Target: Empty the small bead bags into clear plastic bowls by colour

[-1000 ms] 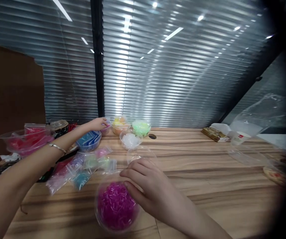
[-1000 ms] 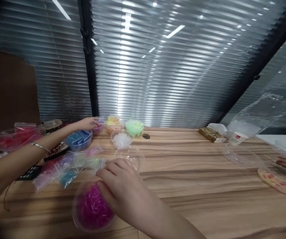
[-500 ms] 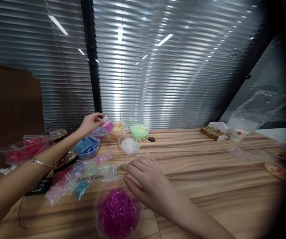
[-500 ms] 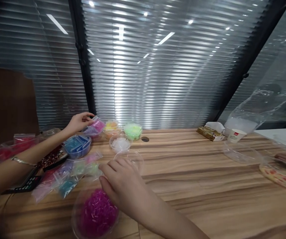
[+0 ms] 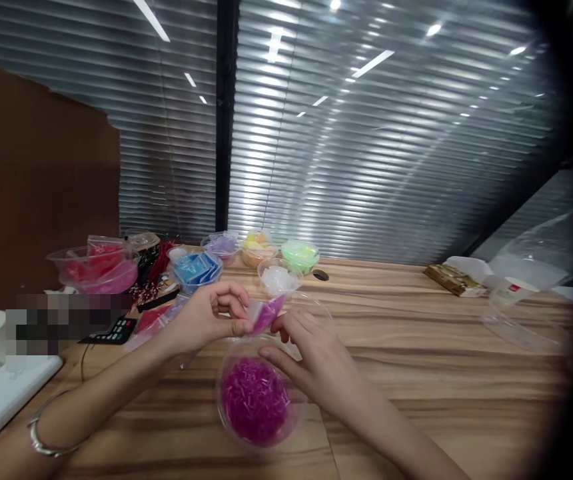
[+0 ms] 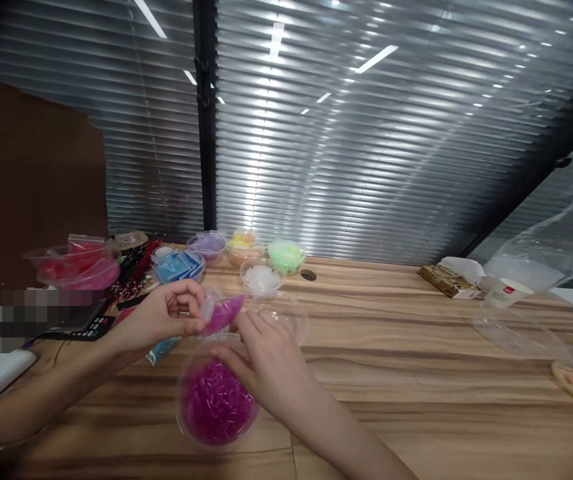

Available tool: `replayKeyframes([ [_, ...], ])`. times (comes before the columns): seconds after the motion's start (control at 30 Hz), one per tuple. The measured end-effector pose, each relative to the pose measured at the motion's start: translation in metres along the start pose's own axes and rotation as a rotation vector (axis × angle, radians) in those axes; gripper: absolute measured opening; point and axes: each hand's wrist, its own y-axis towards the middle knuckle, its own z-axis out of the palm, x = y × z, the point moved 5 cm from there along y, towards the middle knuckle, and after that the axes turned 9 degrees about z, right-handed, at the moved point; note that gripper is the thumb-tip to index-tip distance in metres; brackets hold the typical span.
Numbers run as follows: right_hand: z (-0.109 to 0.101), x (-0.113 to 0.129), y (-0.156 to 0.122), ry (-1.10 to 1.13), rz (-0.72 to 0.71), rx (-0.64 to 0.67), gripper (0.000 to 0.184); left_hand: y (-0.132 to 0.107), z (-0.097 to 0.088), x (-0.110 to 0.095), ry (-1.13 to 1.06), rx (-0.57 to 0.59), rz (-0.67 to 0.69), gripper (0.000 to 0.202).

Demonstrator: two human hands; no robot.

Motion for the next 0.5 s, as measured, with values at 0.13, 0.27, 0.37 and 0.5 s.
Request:
replayKeyframes([
  [0.13,0.003,0.004,-0.004,0.077,0.017,0.047,0.031,-0.006,0.006,0.008,0.07,0.026,0.034,0.034],
  [0.27,0.008,0.009,-0.006,0.111,0.008,0.11,0.024,-0.017,0.016,0.007,0.23,0.086,0.107,0.024],
  [0.37,0.013,0.011,-0.007,0.113,0.007,0.166,0.019,-0.025,0.024,0.004,0.343,0.159,0.172,0.016],
  [0.5,0.017,0.012,-0.011,0.107,0.002,0.248,0.017,-0.028,0.029,0.006,0.36,0.202,0.163,0.017],
])
